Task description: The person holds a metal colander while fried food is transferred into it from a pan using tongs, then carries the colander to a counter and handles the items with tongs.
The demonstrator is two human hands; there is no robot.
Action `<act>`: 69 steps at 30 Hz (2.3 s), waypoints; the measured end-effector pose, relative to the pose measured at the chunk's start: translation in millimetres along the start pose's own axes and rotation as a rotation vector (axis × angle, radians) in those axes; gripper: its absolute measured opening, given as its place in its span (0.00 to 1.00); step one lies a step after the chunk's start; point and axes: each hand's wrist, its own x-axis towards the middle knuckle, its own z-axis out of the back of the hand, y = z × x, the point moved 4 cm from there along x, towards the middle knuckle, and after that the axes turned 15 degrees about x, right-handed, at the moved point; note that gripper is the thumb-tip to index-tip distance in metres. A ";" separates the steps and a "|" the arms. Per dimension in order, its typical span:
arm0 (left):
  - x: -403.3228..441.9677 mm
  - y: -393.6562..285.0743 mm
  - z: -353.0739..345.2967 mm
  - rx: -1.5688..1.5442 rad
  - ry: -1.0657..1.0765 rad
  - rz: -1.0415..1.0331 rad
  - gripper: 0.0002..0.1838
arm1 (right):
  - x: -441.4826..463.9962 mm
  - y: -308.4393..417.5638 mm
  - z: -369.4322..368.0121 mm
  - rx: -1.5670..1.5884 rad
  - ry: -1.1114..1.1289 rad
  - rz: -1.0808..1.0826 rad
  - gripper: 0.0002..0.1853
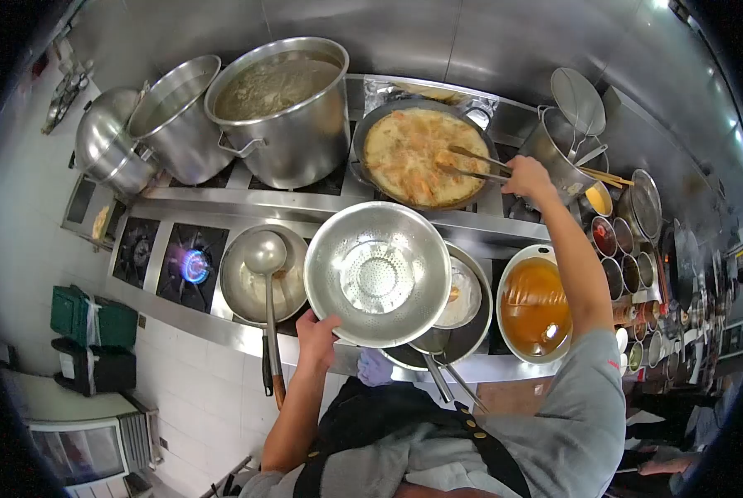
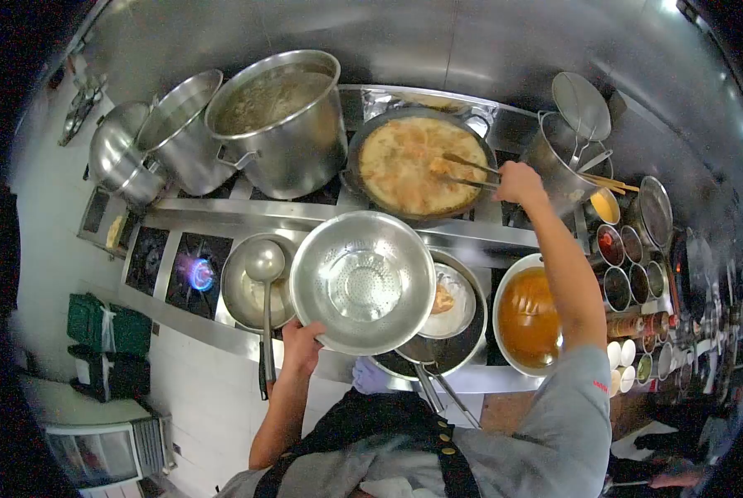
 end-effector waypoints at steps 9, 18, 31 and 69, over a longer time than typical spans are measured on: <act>2.0 0.6 5.4 -0.009 0.004 -0.005 0.18 | -25.4 4.5 20.7 -0.096 -0.157 0.020 0.27; -3.5 -0.4 12.7 0.005 -0.029 0.006 0.20 | -9.5 52.4 -4.0 -0.252 -0.176 0.216 0.10; 2.0 10.4 19.0 0.013 -0.024 -0.015 0.21 | 67.9 138.9 -17.8 -0.637 -0.128 0.559 0.09; 0.1 3.7 11.3 -0.021 -0.018 -0.017 0.17 | 17.8 120.8 15.2 -0.634 -0.014 0.408 0.10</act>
